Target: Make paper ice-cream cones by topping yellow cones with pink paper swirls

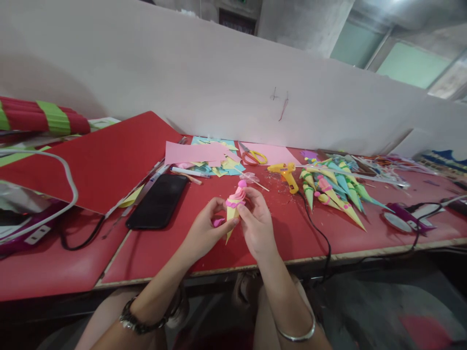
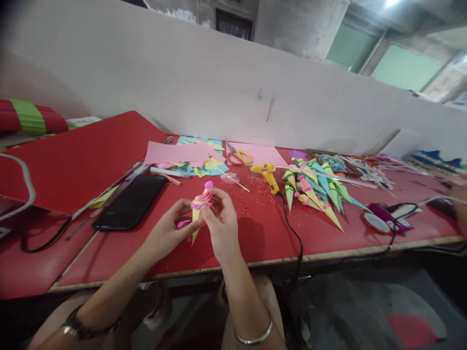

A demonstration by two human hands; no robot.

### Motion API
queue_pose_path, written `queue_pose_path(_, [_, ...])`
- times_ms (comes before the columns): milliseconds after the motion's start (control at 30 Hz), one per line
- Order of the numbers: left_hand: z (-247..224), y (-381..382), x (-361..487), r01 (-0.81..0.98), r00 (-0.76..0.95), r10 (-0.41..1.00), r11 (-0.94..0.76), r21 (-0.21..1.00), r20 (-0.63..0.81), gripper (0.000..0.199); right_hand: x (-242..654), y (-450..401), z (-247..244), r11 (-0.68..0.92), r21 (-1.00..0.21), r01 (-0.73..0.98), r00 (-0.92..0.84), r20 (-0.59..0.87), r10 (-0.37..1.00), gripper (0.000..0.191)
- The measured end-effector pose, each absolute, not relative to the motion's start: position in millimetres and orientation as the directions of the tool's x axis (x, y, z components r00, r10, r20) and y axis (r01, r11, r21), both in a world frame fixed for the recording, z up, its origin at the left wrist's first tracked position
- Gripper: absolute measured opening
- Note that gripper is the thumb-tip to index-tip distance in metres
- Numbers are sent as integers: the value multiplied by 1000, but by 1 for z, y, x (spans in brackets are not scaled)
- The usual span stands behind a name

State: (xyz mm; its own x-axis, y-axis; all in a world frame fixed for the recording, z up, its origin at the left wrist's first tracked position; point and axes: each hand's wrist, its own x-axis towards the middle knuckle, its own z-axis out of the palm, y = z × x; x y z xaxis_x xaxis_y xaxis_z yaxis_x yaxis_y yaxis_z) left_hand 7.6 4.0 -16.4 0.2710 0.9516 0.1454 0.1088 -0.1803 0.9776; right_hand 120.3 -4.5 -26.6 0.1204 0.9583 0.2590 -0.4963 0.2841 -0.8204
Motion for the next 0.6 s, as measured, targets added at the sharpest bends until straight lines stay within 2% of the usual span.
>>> queue_pose_path(167, [-15, 3, 8, 68, 267, 958, -130, 989, 108, 27, 120, -3, -27, 352, -812, -465, 124, 334, 934, 28])
queue_pose_path(367, [-15, 5, 6, -80, 308, 950, -19, 997, 43, 27, 121, -6, -21, 407, -819, -404, 113, 397, 911, 34])
queue_pose_path(500, [-20, 8, 3, -183, 336, 940, 5, 983, 57, 26, 119, -7, -20, 373, -860, -349, 81, 369, 926, 49])
queue_pose_path(600, [-21, 10, 3, -201, 319, 943, -35, 979, 99, 26, 118, -5, -25, 317, -897, -308, 65, 312, 948, 44])
